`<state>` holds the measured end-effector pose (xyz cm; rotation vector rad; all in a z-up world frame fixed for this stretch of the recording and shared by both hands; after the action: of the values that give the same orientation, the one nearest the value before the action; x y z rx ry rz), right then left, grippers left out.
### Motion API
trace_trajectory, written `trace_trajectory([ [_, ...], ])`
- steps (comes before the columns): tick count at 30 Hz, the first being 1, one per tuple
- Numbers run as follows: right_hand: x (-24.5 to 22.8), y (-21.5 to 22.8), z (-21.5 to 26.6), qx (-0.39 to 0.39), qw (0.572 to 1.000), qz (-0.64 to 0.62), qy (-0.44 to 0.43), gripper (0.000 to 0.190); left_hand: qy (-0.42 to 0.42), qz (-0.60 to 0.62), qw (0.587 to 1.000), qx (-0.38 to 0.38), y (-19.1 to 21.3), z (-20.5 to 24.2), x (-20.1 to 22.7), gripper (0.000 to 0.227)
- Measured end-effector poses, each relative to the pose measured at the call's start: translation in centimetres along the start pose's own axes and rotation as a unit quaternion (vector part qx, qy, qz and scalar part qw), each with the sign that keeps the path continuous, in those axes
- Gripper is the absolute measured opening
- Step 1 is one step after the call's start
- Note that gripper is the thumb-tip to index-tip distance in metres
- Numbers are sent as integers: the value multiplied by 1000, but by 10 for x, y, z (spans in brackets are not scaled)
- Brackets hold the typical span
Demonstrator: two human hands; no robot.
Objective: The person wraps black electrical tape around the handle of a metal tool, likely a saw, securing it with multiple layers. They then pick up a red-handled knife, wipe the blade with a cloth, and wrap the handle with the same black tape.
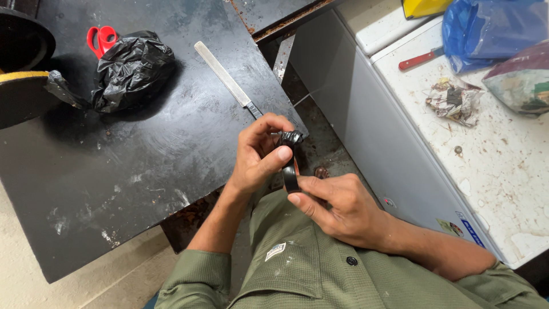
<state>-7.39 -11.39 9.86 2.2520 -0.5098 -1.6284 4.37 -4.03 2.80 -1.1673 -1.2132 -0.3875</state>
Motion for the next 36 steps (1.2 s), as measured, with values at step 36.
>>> trace_trajectory([
  [36,113,50,10,-18,857,-466,-218,43,-1,-14,1000,-10,-28,-6,-33,31],
])
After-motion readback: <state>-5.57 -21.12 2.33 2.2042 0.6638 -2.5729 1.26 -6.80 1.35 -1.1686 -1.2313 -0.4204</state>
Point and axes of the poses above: each hand's wrist, its own z-axis away from the middle knuckle, its own y-axis out of the back of the hand, x = y × z, the point moved 8 cm from there along -z, towards the middle knuckle, and after that the axes turned 7 degrees about y, right-handed, at the moved point
